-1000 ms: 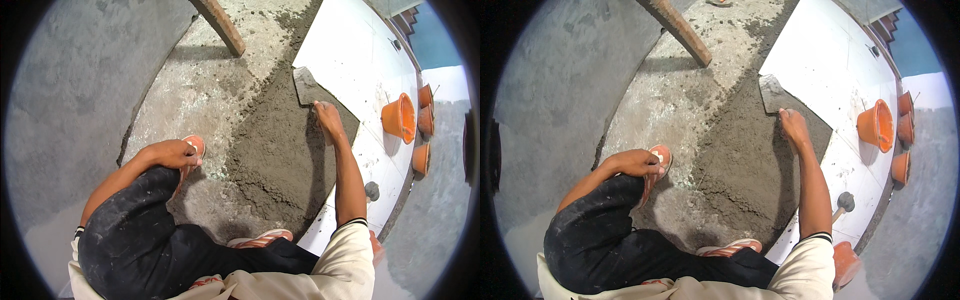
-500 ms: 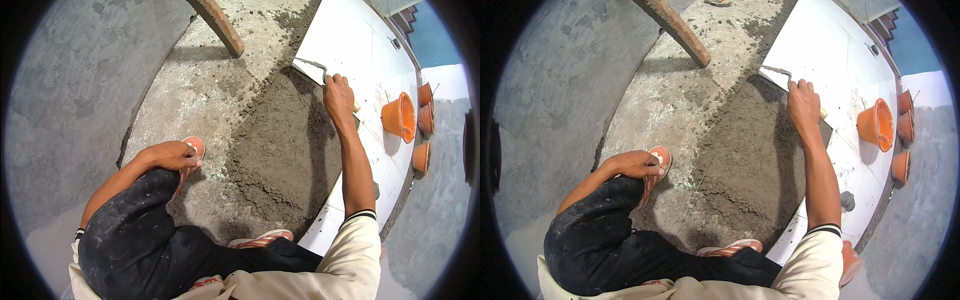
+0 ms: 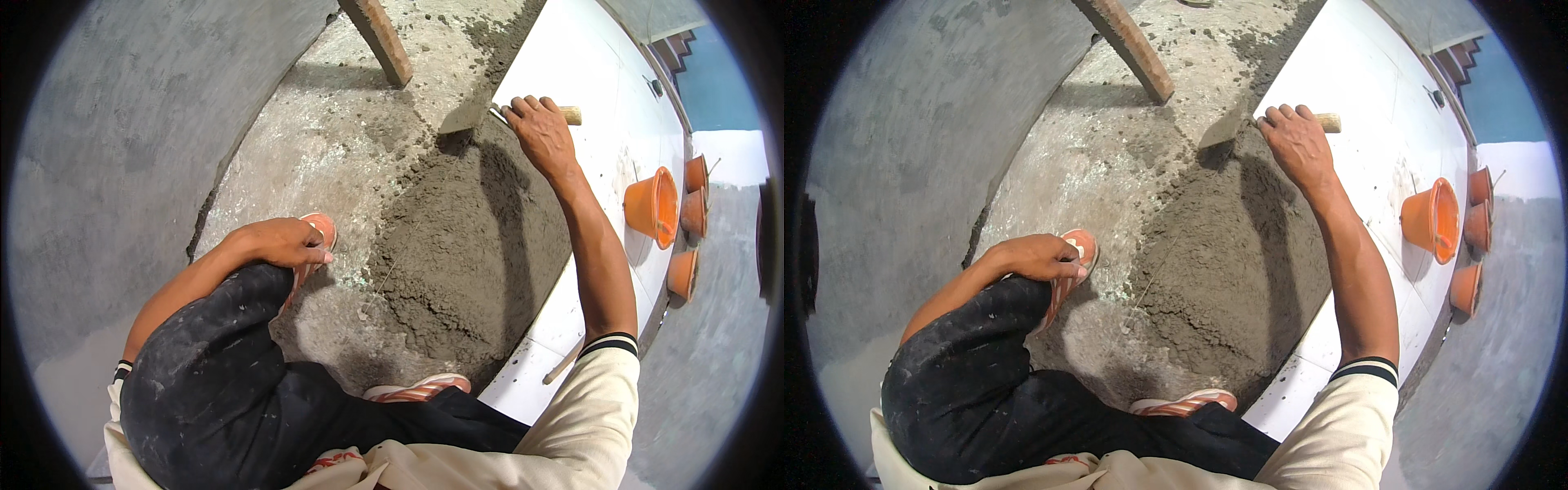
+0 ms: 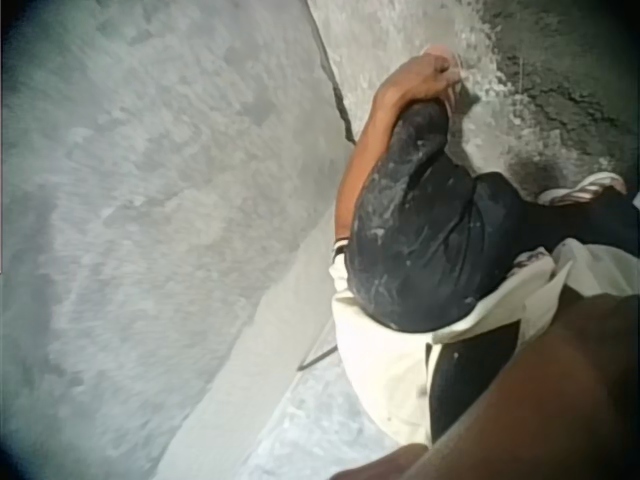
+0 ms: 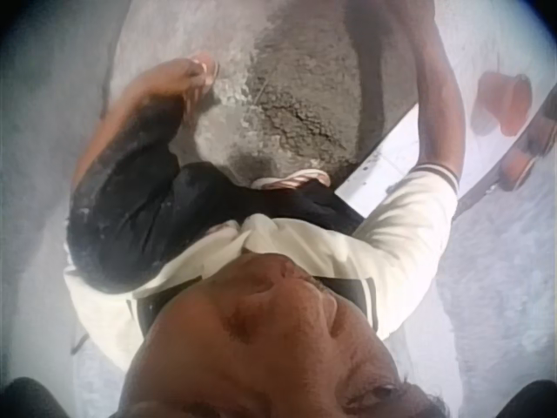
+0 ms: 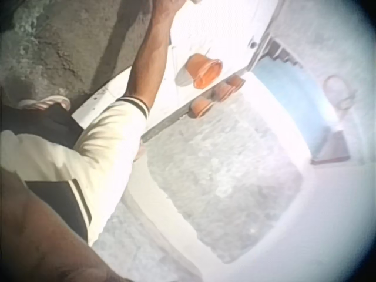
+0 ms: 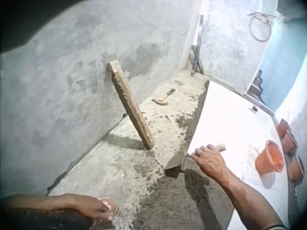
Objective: The person spreads cement on the floor using a trowel and a wooden plank, then scoops cement from a bucket and spreads it onto a tile. The person is preparing the floor and tile for installation.
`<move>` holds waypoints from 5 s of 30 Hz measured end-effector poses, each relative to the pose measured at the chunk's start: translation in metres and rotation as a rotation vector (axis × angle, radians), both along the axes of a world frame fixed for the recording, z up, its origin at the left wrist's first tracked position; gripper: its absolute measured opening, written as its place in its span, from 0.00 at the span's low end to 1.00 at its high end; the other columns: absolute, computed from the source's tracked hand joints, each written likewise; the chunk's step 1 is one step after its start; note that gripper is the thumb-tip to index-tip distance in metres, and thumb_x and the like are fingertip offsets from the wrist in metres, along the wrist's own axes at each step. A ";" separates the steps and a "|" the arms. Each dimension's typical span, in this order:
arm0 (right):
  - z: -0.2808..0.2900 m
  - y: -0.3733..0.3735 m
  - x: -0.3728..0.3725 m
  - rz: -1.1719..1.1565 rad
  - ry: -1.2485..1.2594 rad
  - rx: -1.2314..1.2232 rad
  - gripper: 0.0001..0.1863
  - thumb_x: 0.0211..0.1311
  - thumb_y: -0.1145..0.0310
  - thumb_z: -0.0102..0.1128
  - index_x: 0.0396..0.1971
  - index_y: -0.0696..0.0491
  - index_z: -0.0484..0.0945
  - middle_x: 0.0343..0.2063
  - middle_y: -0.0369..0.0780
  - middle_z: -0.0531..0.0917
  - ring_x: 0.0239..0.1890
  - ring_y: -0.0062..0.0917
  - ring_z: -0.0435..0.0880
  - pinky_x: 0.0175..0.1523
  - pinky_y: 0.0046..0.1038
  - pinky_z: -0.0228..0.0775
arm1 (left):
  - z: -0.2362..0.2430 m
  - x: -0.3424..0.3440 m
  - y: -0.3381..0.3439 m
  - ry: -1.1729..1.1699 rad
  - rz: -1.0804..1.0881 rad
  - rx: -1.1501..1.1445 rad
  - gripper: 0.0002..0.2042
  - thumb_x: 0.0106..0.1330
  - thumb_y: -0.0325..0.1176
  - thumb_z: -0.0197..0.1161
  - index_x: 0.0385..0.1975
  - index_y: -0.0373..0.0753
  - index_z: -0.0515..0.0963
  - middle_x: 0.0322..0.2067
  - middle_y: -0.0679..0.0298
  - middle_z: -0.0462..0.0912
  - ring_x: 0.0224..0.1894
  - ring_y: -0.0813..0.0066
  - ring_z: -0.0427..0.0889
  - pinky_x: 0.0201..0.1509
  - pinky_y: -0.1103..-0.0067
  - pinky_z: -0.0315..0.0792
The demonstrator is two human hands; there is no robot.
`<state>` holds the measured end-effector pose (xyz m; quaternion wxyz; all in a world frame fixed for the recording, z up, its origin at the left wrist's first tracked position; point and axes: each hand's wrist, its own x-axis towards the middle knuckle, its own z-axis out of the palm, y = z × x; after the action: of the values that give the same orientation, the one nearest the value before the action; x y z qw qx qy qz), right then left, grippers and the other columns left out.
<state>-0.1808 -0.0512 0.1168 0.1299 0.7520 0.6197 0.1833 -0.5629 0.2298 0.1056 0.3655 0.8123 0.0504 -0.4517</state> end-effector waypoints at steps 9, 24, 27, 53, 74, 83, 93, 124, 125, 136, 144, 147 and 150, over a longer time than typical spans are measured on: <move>-0.005 0.002 0.022 -0.245 -0.082 -0.142 0.07 0.67 0.71 0.58 0.34 0.50 0.87 0.37 0.36 0.83 0.48 0.29 0.82 0.55 0.36 0.71 | 0.000 -0.005 0.004 -0.008 0.036 -0.035 0.30 0.76 0.59 0.58 0.52 0.32 0.83 0.42 0.44 0.88 0.47 0.47 0.87 0.53 0.61 0.75; 0.013 -0.091 -0.122 -0.386 0.404 0.099 0.11 0.71 0.64 0.59 0.46 0.54 0.80 0.40 0.46 0.83 0.47 0.42 0.83 0.50 0.43 0.74 | -0.008 0.000 -0.001 -0.046 0.011 -0.046 0.28 0.76 0.57 0.59 0.49 0.32 0.84 0.44 0.44 0.88 0.48 0.49 0.86 0.56 0.63 0.75; 0.022 -0.182 -0.172 -0.677 0.724 0.174 0.16 0.73 0.58 0.58 0.44 0.58 0.78 0.39 0.52 0.82 0.42 0.54 0.82 0.48 0.48 0.74 | -0.010 0.004 -0.005 -0.015 0.041 -0.121 0.25 0.76 0.53 0.62 0.46 0.30 0.84 0.40 0.48 0.88 0.44 0.57 0.85 0.54 0.66 0.75; -0.005 -0.345 -0.384 -1.168 1.204 -0.328 0.24 0.77 0.51 0.54 0.42 0.60 0.83 0.38 0.56 0.87 0.41 0.55 0.86 0.49 0.51 0.77 | -0.007 0.026 -0.049 0.111 0.010 0.048 0.24 0.78 0.53 0.61 0.43 0.31 0.82 0.32 0.62 0.83 0.36 0.74 0.76 0.46 0.70 0.71; -0.047 -0.021 -0.211 -0.901 1.864 0.833 0.22 0.76 0.55 0.61 0.55 0.60 0.77 0.31 0.39 0.82 0.27 0.21 0.84 0.31 0.27 0.77 | 0.008 0.010 -0.019 -0.082 0.004 0.001 0.29 0.77 0.60 0.58 0.43 0.32 0.82 0.35 0.48 0.86 0.40 0.53 0.85 0.49 0.64 0.76; -0.106 0.040 -0.126 -0.944 2.487 1.597 0.16 0.80 0.62 0.52 0.51 0.62 0.72 0.29 0.38 0.76 0.24 0.21 0.77 0.26 0.25 0.74 | 0.021 -0.006 -0.006 -0.004 0.059 0.046 0.32 0.76 0.62 0.59 0.52 0.32 0.83 0.44 0.46 0.88 0.47 0.54 0.86 0.55 0.65 0.76; -0.129 0.027 -0.136 -0.809 2.481 1.659 0.19 0.82 0.59 0.51 0.55 0.62 0.71 0.32 0.38 0.76 0.24 0.19 0.73 0.24 0.22 0.70 | 0.018 -0.001 -0.009 0.022 0.053 0.048 0.31 0.76 0.62 0.58 0.50 0.32 0.83 0.41 0.47 0.87 0.45 0.56 0.85 0.53 0.64 0.75; -0.047 -0.087 -0.067 -0.851 0.671 0.432 0.21 0.78 0.55 0.53 0.52 0.59 0.81 0.38 0.50 0.87 0.43 0.48 0.86 0.50 0.46 0.78 | 0.000 -0.006 -0.001 -0.070 0.013 -0.001 0.33 0.76 0.60 0.58 0.54 0.29 0.82 0.48 0.41 0.87 0.52 0.44 0.86 0.58 0.62 0.75; -0.044 -0.085 -0.062 -0.827 0.688 0.326 0.21 0.78 0.55 0.53 0.52 0.59 0.80 0.39 0.53 0.86 0.47 0.52 0.85 0.53 0.47 0.76 | -0.001 -0.006 -0.001 -0.073 -0.015 0.020 0.32 0.75 0.60 0.59 0.54 0.30 0.82 0.48 0.41 0.87 0.52 0.44 0.86 0.57 0.61 0.75; -0.035 -0.070 -0.035 -0.720 0.697 -0.019 0.21 0.77 0.56 0.54 0.50 0.61 0.82 0.42 0.58 0.86 0.48 0.56 0.85 0.55 0.51 0.75 | -0.004 -0.003 -0.001 -0.077 0.014 -0.030 0.30 0.76 0.59 0.58 0.51 0.31 0.83 0.45 0.45 0.87 0.50 0.47 0.86 0.56 0.61 0.75; -0.030 -0.092 -0.036 -0.766 0.898 0.042 0.26 0.75 0.52 0.54 0.55 0.61 0.82 0.48 0.59 0.86 0.54 0.54 0.85 0.61 0.47 0.75 | 0.003 0.002 0.000 -0.004 0.000 0.010 0.32 0.76 0.60 0.58 0.54 0.30 0.82 0.47 0.43 0.87 0.51 0.44 0.86 0.58 0.63 0.75; -0.022 -0.086 -0.017 -0.858 0.920 -0.022 0.26 0.74 0.51 0.54 0.55 0.60 0.82 0.50 0.57 0.87 0.55 0.52 0.86 0.61 0.45 0.75 | 0.002 0.001 0.000 0.042 0.002 -0.005 0.33 0.76 0.61 0.58 0.54 0.29 0.82 0.47 0.43 0.88 0.51 0.44 0.86 0.58 0.63 0.75; -0.018 -0.073 0.005 -0.827 0.946 -0.080 0.27 0.74 0.51 0.55 0.57 0.58 0.83 0.51 0.55 0.87 0.55 0.51 0.86 0.62 0.44 0.76 | 0.000 -0.002 0.000 -0.019 -0.005 -0.006 0.34 0.75 0.61 0.58 0.54 0.28 0.82 0.48 0.42 0.87 0.52 0.44 0.86 0.58 0.63 0.75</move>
<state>-0.1759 -0.1239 0.0990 -0.0703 0.9237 0.2746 -0.2579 -0.5647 0.2301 0.1058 0.3671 0.8156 0.0437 -0.4452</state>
